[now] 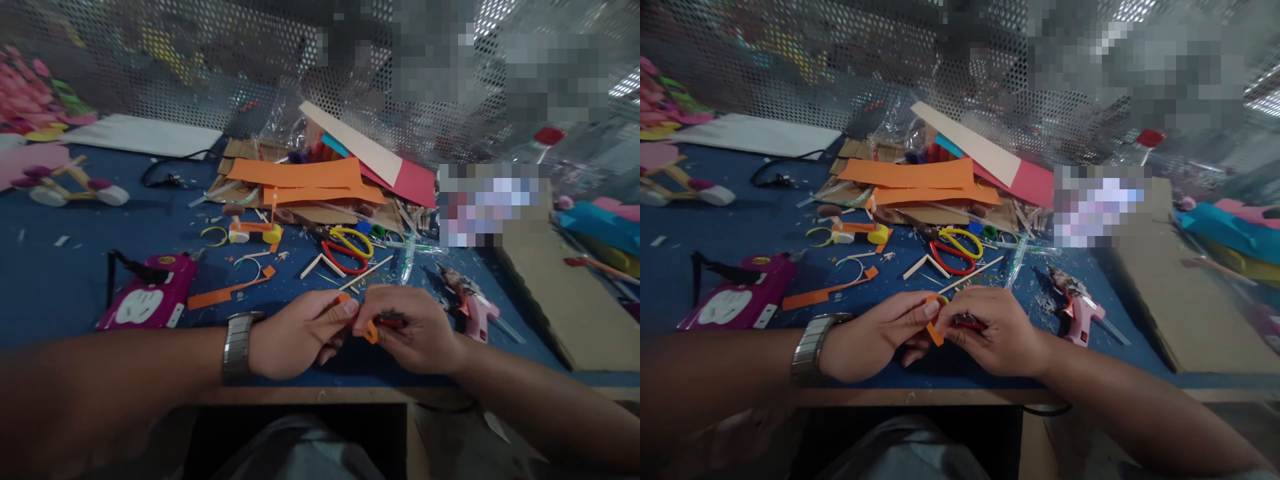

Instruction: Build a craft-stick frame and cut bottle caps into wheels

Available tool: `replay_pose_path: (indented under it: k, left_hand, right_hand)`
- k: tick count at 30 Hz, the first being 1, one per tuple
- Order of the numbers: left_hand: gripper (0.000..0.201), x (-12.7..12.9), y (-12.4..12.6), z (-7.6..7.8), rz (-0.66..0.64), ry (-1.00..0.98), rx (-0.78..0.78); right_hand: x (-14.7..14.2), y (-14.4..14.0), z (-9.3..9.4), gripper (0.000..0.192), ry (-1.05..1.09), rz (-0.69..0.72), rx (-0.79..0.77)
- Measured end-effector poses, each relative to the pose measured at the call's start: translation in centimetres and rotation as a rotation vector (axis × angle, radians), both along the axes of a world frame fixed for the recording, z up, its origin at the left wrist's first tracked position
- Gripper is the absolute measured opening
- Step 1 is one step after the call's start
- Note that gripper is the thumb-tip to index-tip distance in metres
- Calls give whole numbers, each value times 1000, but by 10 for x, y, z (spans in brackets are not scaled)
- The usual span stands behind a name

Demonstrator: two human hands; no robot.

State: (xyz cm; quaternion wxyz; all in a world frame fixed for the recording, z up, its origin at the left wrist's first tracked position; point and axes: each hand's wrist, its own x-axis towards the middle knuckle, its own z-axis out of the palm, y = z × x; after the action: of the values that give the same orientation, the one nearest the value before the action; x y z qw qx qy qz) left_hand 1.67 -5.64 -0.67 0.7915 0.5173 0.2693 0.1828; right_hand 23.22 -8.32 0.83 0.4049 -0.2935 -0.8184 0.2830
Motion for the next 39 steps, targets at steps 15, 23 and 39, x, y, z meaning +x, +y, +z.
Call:
replay_pose_path:
  k: [15, 23, 39]
  left_hand:
    - [69, -5, 7, 4, -46, 13, 163]
    - [67, -5, 2, -5, -54, -18, 170]
    - [68, 3, 0, -9, -57, -105, -43]
  right_hand:
    - [0, -1, -4, 5, -47, -10, 89]
    - [0, 0, -4, 7, -60, 4, 123]
    - [-1, 1, -1, 26, -55, 0, 161]
